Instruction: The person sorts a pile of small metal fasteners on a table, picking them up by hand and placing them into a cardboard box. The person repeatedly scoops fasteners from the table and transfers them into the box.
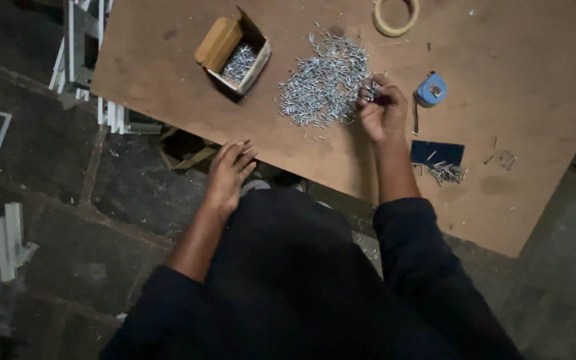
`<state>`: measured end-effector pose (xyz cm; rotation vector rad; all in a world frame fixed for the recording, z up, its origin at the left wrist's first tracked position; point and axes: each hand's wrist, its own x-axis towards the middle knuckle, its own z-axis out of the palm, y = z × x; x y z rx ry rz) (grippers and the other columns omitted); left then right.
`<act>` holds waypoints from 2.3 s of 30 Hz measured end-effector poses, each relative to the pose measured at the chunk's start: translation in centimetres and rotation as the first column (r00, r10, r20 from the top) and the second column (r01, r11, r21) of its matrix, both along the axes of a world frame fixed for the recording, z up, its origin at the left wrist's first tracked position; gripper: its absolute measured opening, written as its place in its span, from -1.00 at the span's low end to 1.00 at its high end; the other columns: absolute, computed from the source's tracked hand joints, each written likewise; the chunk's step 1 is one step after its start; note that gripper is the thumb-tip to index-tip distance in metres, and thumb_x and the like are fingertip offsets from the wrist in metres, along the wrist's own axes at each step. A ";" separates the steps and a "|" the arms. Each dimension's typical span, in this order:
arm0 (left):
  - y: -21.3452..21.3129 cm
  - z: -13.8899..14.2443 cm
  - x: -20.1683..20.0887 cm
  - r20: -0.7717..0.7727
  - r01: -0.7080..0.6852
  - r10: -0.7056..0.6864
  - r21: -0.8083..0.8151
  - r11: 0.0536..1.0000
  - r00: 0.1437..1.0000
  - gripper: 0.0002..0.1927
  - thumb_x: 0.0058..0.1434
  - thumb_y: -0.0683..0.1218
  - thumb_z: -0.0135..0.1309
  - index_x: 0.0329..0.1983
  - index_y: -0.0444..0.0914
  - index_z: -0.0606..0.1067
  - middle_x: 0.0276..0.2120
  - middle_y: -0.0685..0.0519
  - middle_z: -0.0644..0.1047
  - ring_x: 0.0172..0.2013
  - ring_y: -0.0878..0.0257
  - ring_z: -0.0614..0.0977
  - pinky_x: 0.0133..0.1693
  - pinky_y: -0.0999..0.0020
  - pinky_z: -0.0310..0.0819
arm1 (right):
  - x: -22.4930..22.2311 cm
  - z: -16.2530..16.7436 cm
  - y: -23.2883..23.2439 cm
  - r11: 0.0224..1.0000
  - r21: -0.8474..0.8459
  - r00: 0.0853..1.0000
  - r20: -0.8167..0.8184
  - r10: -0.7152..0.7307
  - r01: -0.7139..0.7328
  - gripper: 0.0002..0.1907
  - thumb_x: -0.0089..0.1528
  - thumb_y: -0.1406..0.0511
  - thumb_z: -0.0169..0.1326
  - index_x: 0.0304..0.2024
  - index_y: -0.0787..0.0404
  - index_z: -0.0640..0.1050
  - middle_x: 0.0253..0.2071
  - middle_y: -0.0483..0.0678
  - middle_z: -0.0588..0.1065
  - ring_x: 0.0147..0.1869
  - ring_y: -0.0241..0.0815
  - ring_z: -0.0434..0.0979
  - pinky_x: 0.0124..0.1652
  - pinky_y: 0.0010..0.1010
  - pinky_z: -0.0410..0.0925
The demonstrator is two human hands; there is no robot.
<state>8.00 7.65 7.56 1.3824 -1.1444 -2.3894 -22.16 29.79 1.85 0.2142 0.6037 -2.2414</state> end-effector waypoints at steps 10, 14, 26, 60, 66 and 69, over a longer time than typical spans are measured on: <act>2.1 -1.4 -4.6 -0.155 0.141 -0.125 0.103 0.985 0.980 -0.63 0.41 0.01 -0.03 0.15 -0.29 0.50 0.01 -0.02 0.57 0.00 0.19 0.61 0.03 0.24 0.48 | 2.7 -0.5 1.1 0.994 -0.111 0.999 0.031 0.007 -0.003 -0.85 0.33 0.31 -0.03 -0.13 0.27 0.44 -0.23 0.03 0.46 -0.28 -0.13 0.45 -0.35 -0.38 0.35; 4.3 -1.8 -6.4 -0.127 0.223 -0.208 0.123 0.967 0.970 -0.69 0.40 -0.01 0.05 0.11 -0.24 0.49 -0.01 0.03 0.57 0.00 0.23 0.62 0.07 0.21 0.48 | 5.6 -0.6 1.4 0.995 -0.062 0.988 0.131 0.088 -0.080 -0.71 0.35 0.19 -0.05 -0.18 0.33 0.46 -0.31 0.04 0.47 -0.32 -0.13 0.51 -0.35 -0.43 0.44; 8.3 -4.5 -10.8 -0.334 0.373 -0.263 0.326 0.868 0.905 -0.66 0.46 0.08 -0.12 0.00 -0.26 0.47 -0.17 -0.02 0.54 -0.22 0.18 0.56 -0.13 0.20 0.56 | 14.4 11.0 0.5 0.936 0.352 1.000 0.014 -0.018 0.012 -0.81 0.35 0.31 -0.09 -0.05 0.22 0.50 -0.31 -0.11 0.48 -0.39 -0.32 0.43 -0.46 -0.58 0.32; -5.9 1.0 -9.0 -0.604 0.599 -0.249 0.489 0.634 0.757 -0.50 0.54 0.12 -0.23 0.28 -0.35 0.40 0.11 -0.08 0.52 0.12 0.11 0.54 0.22 0.13 0.41 | 19.3 18.6 -13.4 0.803 0.595 0.991 -0.128 0.044 0.041 -0.71 0.37 0.33 -0.02 0.13 0.25 0.48 -0.46 -0.16 0.37 -0.56 -0.43 0.18 -0.54 -0.60 0.11; -6.1 1.1 -8.0 -0.547 0.581 -0.288 0.496 0.646 0.786 -0.48 0.47 0.12 -0.24 0.25 -0.34 0.40 0.11 -0.07 0.55 0.16 0.14 0.57 0.23 0.21 0.42 | 20.7 16.3 -12.3 0.917 0.376 0.991 -0.061 -0.121 0.135 -0.83 0.44 0.28 -0.02 -0.03 0.28 0.45 -0.48 -0.15 0.32 -0.53 -0.38 0.22 -0.50 -0.55 0.17; -6.2 1.1 -7.9 -0.518 0.554 -0.284 0.497 0.668 0.807 -0.49 0.46 0.10 -0.22 0.25 -0.35 0.40 0.11 -0.07 0.55 0.17 0.14 0.57 0.23 0.21 0.44 | 20.9 16.0 -11.7 0.943 0.293 0.987 -0.034 -0.155 0.158 -0.79 0.41 0.26 -0.06 -0.05 0.30 0.45 -0.48 -0.11 0.32 -0.49 -0.31 0.28 -0.49 -0.50 0.20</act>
